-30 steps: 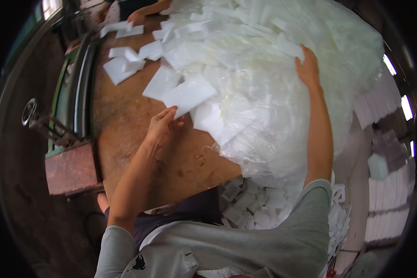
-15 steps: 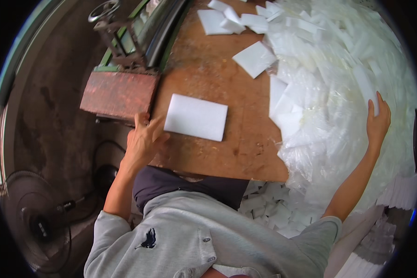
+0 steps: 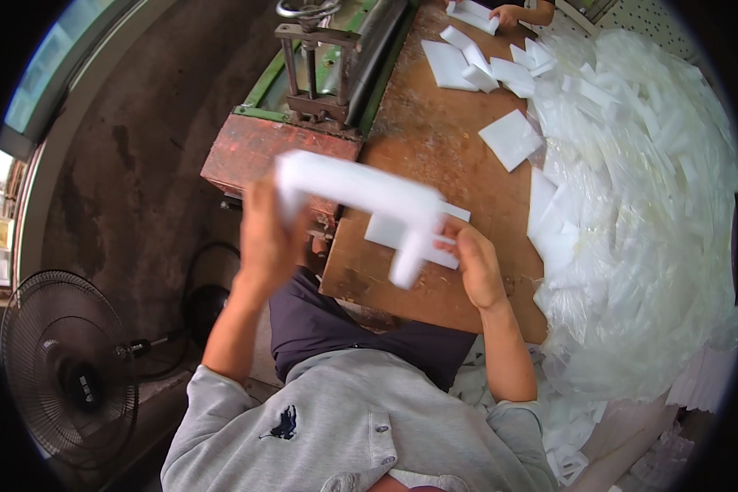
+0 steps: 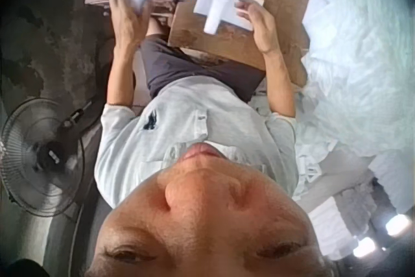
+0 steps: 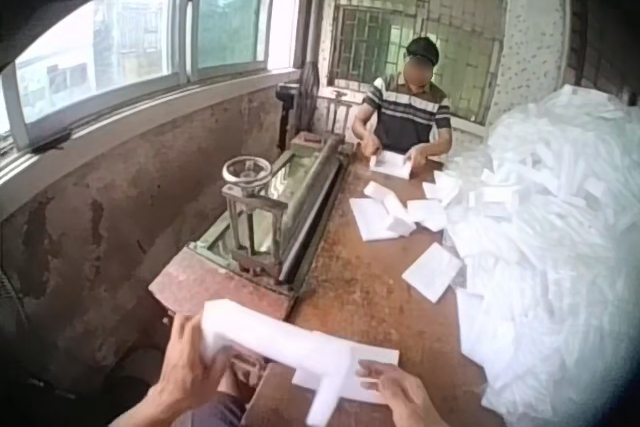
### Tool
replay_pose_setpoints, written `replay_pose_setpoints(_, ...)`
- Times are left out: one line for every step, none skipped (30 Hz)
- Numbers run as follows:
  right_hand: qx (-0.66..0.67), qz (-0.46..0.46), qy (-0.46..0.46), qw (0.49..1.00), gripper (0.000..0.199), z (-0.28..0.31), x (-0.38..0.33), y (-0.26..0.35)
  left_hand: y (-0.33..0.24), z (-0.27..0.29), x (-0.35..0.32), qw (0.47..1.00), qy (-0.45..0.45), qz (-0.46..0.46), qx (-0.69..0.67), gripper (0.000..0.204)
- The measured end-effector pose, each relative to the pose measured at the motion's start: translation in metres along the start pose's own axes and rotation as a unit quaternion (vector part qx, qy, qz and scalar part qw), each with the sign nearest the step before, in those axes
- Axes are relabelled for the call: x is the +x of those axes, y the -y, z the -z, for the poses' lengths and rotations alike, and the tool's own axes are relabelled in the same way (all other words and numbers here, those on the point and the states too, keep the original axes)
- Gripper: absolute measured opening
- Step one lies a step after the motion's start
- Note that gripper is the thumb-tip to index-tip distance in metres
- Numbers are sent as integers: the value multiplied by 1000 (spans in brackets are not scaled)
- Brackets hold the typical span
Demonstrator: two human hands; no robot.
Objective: Folding white foam pieces into a rectangular shape and stacking them.
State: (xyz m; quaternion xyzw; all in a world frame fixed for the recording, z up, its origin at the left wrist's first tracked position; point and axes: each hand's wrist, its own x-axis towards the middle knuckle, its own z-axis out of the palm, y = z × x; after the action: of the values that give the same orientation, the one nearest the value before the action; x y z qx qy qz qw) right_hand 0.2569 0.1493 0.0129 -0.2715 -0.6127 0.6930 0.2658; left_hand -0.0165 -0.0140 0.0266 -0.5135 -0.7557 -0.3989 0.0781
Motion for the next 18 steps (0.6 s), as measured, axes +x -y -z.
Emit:
replay_pose_setpoints(-178, 61, -13, 982, 40, -5, 6, 2, 22, 10, 10, 998, -50, 43, -15, 49)
replay_pose_setpoints(-350, 121, -28, 929, 38, -8, 10, 5, 44, 20, 22, 991, -99, 84, -32, 46)
replay_pose_setpoints(-349, 125, -25, 928, 38, -9, 13, 3, 73, 32, 38, 990, -111, 84, 15, 46)
replay_pose_setpoints(-366, 119, -9, 923, 35, -8, 13, 0, 103, 44, 57, 987, -122, 84, 61, 47)
replay_pose_setpoints(-384, 114, 9, 916, 34, -8, 14, -2, 131, 54, 75, 984, -107, 114, 83, 41)
replay_pose_setpoints(-383, 117, 10, 916, 34, -9, 15, 0, 154, 58, 96, 980, -90, 143, 103, 37)
replay_pose_setpoints(-389, 121, 19, 913, 31, -11, 17, 1, 170, 57, 117, 978, -63, 168, 109, 37)
replay_pose_setpoints(-399, 127, 27, 908, 29, -14, 20, 4, 188, 57, 134, 974, -41, 193, 110, 38)
replay_pose_setpoints(-397, 130, 27, 908, 29, -13, 25, 4, 205, 52, 152, 975, -24, 196, 105, 40)
replay_pose_setpoints(-393, 126, 30, 911, 29, -13, 32, 3, 224, 44, 168, 975, -6, 198, 99, 43)
replay_pose_setpoints(-387, 121, 33, 913, 29, -13, 39, 2, 242, 36, 180, 975, 3, 193, 114, 43)
replay_pose_setpoints(-387, 122, 32, 913, 29, -14, 46, 3, 256, 25, 191, 974, 15, 187, 126, 44)
replay_pose_setpoints(-387, 106, 29, 915, 28, -11, 54, 4, 258, 13, 204, 974, 54, 191, 107, 44)
replay_pose_setpoints(-387, 90, 27, 917, 28, -10, 63, 6, 260, 0, 213, 971, 77, 203, 103, 44)
replay_pose_setpoints(-389, 88, 19, 917, 28, -6, 72, 6, 258, -13, 221, 973, 90, 187, 97, 44)
replay_pose_setpoints(-374, 89, 14, 923, 27, -2, 81, 5, 256, -24, 229, 975, 103, 172, 92, 44)
replay_pose_setpoints(-358, 91, 10, 929, 26, 1, 92, 4, 256, -32, 235, 976, 106, 168, 88, 44)
replay_pose_setpoints(-356, 90, 10, 930, 26, 1, 104, 3, 265, -36, 238, 973, 117, 160, 115, 44)
